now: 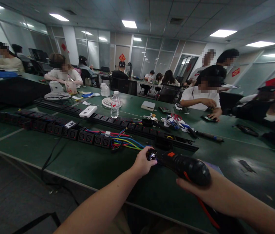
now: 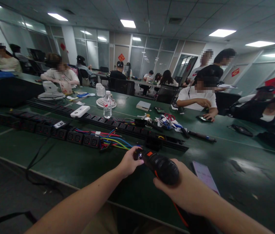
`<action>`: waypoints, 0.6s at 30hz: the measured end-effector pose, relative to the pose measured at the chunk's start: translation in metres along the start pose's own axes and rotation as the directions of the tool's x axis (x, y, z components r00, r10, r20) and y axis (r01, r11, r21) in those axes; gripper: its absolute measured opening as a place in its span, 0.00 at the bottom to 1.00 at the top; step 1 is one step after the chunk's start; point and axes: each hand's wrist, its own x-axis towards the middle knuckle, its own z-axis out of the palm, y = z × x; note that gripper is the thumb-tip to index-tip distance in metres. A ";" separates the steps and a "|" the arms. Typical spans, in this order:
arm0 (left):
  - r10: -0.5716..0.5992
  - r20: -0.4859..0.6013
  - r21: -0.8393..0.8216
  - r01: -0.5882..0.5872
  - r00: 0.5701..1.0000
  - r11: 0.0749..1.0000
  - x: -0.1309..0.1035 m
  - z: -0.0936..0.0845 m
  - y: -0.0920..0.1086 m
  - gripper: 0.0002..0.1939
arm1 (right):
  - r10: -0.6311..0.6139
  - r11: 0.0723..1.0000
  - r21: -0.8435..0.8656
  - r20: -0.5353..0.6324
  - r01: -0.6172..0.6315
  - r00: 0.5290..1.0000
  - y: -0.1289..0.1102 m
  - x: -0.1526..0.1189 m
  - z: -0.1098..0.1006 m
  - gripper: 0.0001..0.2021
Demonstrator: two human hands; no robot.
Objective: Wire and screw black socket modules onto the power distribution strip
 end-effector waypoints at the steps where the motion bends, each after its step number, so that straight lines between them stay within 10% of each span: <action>1: -0.002 -0.002 -0.003 0.002 1.000 1.000 0.000 0.000 0.000 0.29 | 0.000 1.000 -0.001 0.000 0.000 1.000 0.000 0.000 0.000 0.29; 18: -0.002 0.002 -0.001 0.002 1.000 1.000 0.000 0.001 0.004 0.28 | 0.049 0.999 -0.012 0.044 -0.049 0.998 -0.003 0.000 -0.004 0.35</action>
